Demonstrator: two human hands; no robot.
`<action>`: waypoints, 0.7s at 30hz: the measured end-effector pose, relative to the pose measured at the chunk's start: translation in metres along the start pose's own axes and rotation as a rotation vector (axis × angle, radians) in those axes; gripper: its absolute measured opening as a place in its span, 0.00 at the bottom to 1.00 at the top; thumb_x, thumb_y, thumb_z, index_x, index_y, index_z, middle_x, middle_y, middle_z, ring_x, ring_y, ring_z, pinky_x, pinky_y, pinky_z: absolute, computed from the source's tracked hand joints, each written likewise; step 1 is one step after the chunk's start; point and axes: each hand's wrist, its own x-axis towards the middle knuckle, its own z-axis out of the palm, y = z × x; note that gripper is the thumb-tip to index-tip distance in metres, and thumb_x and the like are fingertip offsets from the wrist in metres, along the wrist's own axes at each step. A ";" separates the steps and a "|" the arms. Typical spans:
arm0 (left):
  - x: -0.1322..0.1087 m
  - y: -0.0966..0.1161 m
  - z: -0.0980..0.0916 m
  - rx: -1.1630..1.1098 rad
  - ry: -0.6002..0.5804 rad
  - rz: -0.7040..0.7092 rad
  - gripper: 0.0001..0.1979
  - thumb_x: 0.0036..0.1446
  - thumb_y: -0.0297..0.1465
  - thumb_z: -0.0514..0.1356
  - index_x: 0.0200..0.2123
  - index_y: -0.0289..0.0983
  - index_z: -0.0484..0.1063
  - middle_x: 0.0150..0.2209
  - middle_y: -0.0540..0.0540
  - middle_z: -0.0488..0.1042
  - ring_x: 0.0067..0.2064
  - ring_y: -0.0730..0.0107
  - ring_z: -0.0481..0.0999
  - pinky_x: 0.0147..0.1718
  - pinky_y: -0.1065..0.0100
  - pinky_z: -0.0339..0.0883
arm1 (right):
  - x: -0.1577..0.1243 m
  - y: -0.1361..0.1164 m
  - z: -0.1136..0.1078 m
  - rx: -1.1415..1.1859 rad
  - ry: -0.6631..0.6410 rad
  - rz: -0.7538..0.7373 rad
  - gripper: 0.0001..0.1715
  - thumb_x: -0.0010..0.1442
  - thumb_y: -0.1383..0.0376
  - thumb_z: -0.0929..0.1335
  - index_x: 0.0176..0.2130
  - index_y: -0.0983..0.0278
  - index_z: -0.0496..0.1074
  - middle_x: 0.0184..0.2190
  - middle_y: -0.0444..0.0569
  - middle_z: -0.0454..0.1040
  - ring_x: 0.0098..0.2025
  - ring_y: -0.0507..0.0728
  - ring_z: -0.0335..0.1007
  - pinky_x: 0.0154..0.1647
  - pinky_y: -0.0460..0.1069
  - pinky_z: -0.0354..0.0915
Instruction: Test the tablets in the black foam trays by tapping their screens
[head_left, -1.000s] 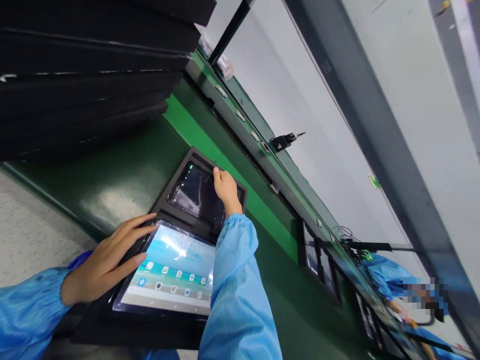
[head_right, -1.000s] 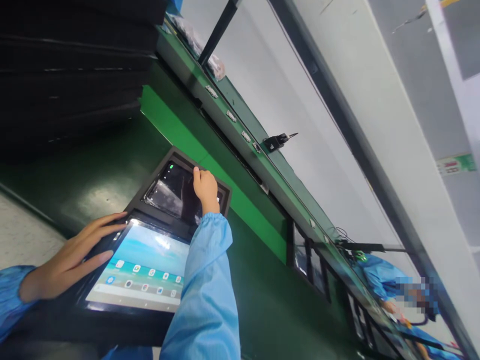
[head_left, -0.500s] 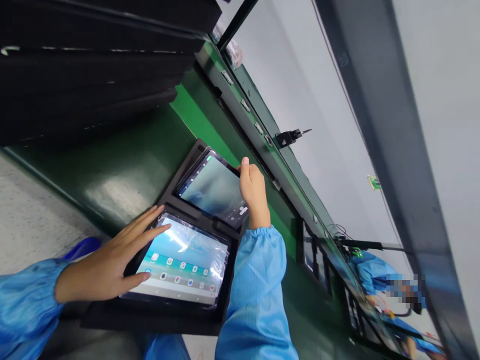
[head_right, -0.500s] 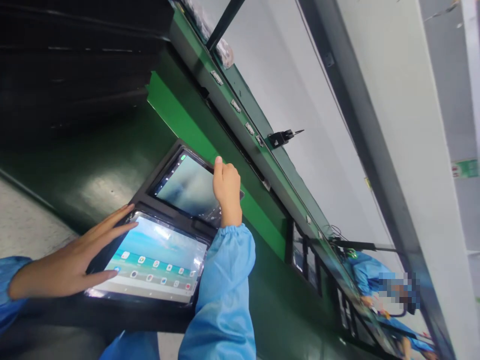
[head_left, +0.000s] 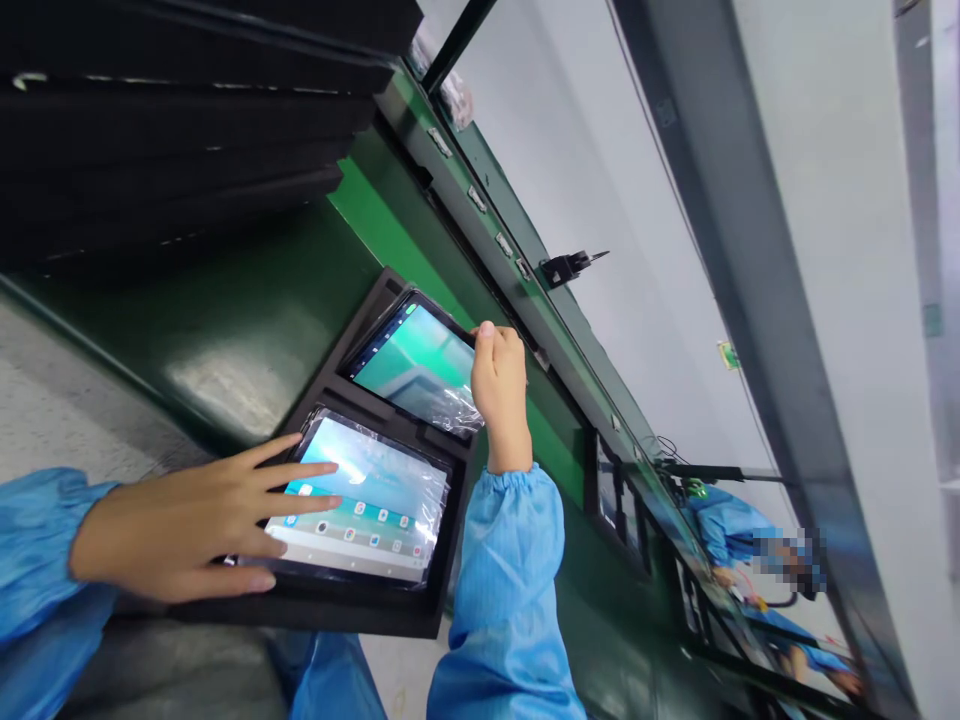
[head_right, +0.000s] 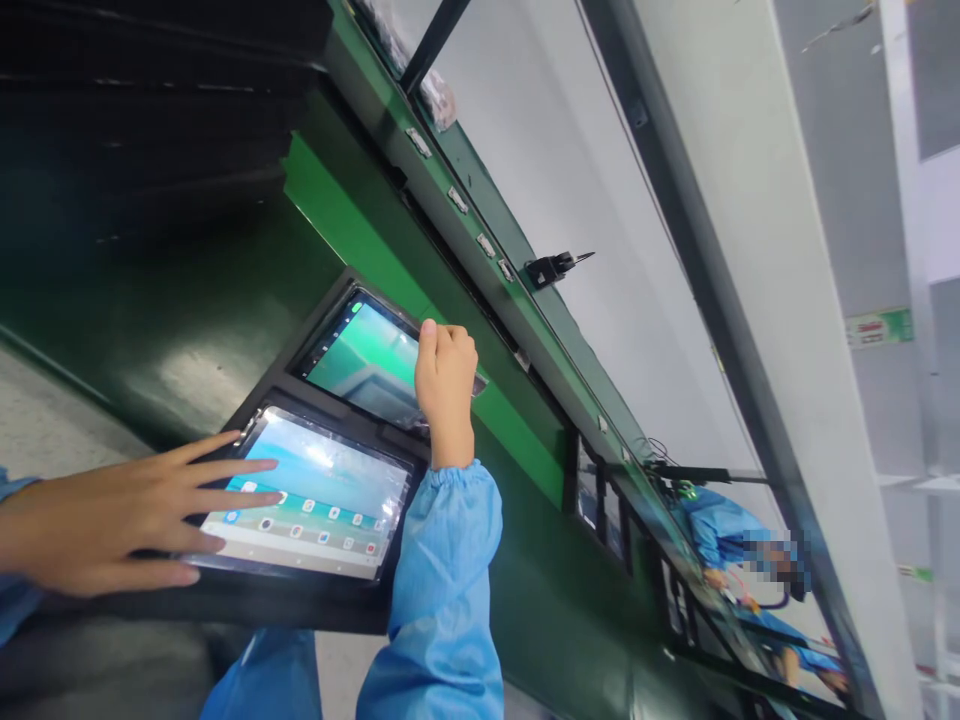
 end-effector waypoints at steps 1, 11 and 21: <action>0.007 -0.006 0.000 0.027 -0.034 0.049 0.09 0.65 0.38 0.59 0.44 0.58 0.79 0.66 0.64 0.63 0.70 0.63 0.58 0.74 0.53 0.34 | -0.002 0.000 -0.001 0.007 -0.001 0.004 0.46 0.70 0.42 0.45 0.38 0.64 0.77 0.40 0.59 0.75 0.46 0.66 0.71 0.51 0.61 0.63; 0.103 -0.019 0.032 0.120 -0.111 0.168 0.19 0.69 0.41 0.54 0.34 0.38 0.81 0.65 0.44 0.67 0.69 0.46 0.60 0.70 0.42 0.49 | -0.004 0.005 -0.005 0.089 -0.113 0.088 0.42 0.72 0.44 0.47 0.46 0.60 0.79 0.42 0.56 0.80 0.50 0.67 0.74 0.60 0.67 0.59; 0.059 -0.060 0.016 -0.139 0.370 -0.325 0.20 0.70 0.40 0.52 0.61 0.47 0.67 0.65 0.47 0.66 0.68 0.54 0.60 0.68 0.49 0.55 | 0.029 0.041 0.065 0.282 -0.189 0.121 0.43 0.69 0.40 0.51 0.42 0.63 0.81 0.44 0.57 0.82 0.53 0.66 0.76 0.59 0.64 0.63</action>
